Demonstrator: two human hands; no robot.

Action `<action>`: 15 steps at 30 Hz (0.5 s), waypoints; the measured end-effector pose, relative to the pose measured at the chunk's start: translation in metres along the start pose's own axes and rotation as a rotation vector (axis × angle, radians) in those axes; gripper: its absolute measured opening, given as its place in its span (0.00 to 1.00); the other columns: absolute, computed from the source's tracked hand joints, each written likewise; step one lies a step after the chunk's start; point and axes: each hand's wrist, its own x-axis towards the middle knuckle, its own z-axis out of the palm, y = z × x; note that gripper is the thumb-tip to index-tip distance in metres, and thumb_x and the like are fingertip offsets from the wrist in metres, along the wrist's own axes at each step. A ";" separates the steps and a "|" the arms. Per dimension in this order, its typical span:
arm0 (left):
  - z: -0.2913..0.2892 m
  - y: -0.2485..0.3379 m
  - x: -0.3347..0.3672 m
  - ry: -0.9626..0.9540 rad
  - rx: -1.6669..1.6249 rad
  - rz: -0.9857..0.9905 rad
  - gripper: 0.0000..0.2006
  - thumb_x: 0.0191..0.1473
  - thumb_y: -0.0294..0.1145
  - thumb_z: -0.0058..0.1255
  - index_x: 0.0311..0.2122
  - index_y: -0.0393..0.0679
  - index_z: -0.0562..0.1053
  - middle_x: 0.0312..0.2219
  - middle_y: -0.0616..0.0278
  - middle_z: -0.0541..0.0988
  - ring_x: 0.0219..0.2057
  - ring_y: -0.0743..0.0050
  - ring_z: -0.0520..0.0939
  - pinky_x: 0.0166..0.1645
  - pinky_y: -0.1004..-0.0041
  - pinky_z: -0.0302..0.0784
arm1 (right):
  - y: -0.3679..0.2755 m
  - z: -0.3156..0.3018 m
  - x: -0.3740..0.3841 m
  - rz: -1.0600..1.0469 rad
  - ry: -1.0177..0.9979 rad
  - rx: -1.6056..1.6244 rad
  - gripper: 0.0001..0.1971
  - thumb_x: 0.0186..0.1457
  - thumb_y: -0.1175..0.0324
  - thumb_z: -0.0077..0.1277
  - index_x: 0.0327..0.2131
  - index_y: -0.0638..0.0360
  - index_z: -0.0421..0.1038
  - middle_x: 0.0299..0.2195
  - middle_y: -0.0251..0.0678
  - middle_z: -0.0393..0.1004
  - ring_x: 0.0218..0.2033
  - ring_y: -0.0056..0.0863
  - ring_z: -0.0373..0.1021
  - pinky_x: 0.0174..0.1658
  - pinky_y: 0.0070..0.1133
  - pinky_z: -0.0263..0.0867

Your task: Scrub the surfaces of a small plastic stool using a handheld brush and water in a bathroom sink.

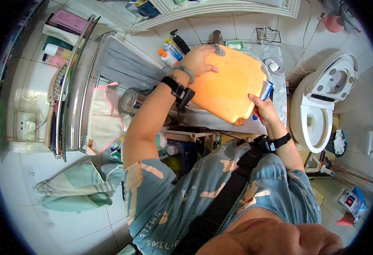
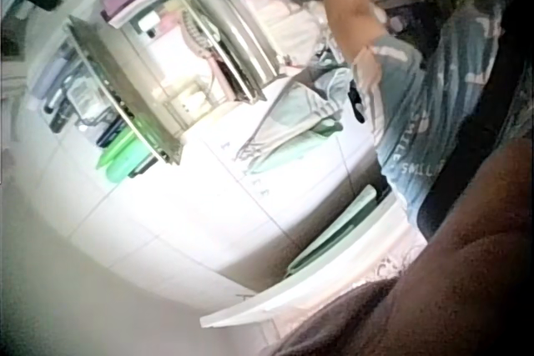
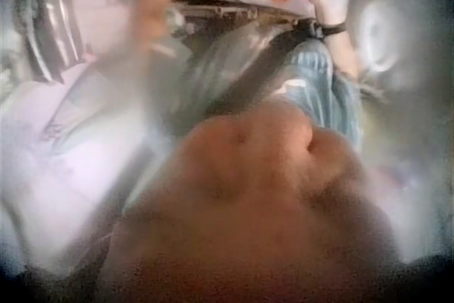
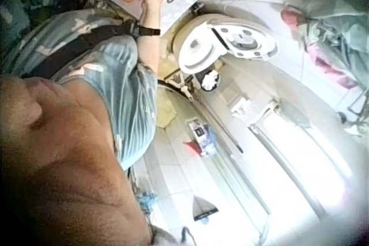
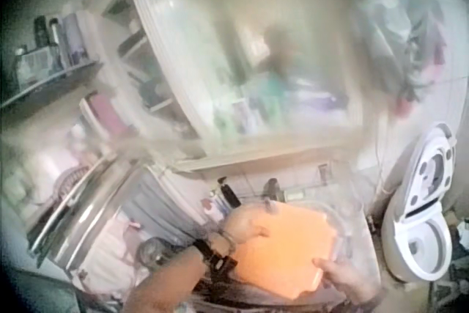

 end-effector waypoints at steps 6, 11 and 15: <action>0.025 0.015 -0.029 -0.160 0.162 0.272 0.29 0.44 0.40 0.54 0.50 0.35 0.65 0.51 0.47 0.66 0.55 0.53 0.62 0.58 0.66 0.58 | -0.004 0.000 0.008 0.022 0.050 0.041 0.12 0.49 0.65 0.53 0.31 0.64 0.66 0.17 0.34 0.68 0.08 0.16 0.55 0.10 0.15 0.48; 0.015 0.013 -0.008 -0.004 0.174 0.077 0.31 0.45 0.43 0.54 0.50 0.33 0.64 0.50 0.44 0.66 0.55 0.51 0.62 0.58 0.66 0.58 | -0.004 0.004 0.005 0.057 0.041 0.013 0.14 0.49 0.65 0.53 0.34 0.65 0.64 0.18 0.33 0.67 0.08 0.16 0.54 0.10 0.14 0.48; 0.003 0.001 0.020 -0.189 0.017 0.012 0.32 0.46 0.46 0.54 0.50 0.31 0.63 0.51 0.42 0.64 0.56 0.50 0.61 0.58 0.67 0.57 | 0.000 -0.002 0.004 0.022 0.033 0.008 0.13 0.49 0.65 0.53 0.34 0.64 0.64 0.18 0.32 0.67 0.09 0.16 0.55 0.10 0.13 0.48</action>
